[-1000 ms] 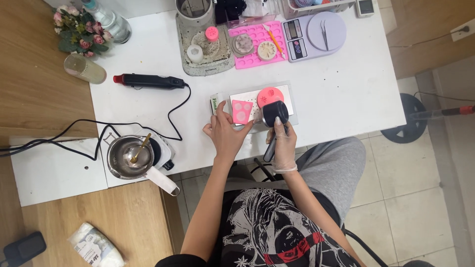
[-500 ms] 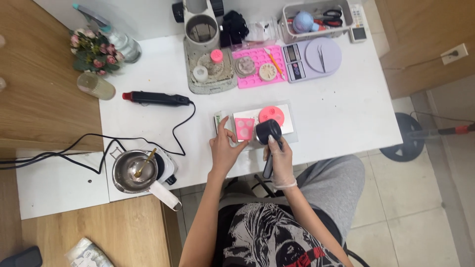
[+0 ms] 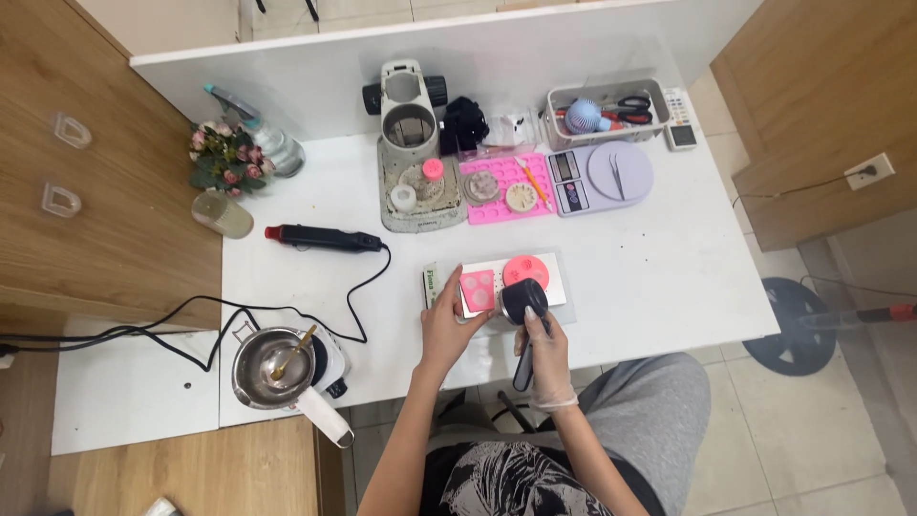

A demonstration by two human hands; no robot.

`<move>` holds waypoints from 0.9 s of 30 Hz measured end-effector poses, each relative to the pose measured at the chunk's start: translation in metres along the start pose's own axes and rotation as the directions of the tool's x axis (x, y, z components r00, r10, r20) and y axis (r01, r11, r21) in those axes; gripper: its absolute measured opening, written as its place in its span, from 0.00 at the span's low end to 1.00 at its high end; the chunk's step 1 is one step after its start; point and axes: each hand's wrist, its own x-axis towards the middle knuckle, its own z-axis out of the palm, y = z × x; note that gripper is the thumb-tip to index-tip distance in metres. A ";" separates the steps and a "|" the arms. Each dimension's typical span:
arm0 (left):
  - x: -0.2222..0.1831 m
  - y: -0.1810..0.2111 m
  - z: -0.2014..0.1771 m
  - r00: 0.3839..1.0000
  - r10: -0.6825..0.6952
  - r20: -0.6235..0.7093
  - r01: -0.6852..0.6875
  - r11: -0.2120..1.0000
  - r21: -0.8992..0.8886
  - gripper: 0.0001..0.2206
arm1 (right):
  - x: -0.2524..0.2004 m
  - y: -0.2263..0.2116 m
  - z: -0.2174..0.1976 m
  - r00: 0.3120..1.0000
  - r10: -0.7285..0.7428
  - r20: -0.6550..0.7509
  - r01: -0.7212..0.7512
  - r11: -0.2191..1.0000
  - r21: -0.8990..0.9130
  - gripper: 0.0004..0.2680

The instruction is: Scraping excess wax from silicone candle molds and using a heat gun to smooth the surface.

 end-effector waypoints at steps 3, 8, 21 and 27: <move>0.001 -0.002 0.001 0.997 -0.072 0.012 0.072 0.996 -0.044 0.49 | -0.001 0.003 0.001 1.000 0.005 -0.006 -0.005 1.000 0.010 0.14; 0.005 -0.008 0.003 0.986 -0.140 0.091 0.145 0.988 -0.060 0.50 | -0.001 0.010 0.004 1.000 0.027 -0.012 -0.026 0.999 0.033 0.14; 0.004 -0.016 0.006 0.972 -0.168 0.164 0.200 0.958 -0.205 0.48 | 0.010 0.032 0.025 1.000 0.019 0.012 -0.020 0.999 0.028 0.12; 0.002 -0.023 0.010 0.958 -0.204 0.201 0.250 0.939 -0.238 0.48 | 0.003 0.032 0.026 0.998 0.010 0.058 -0.005 0.997 -0.083 0.11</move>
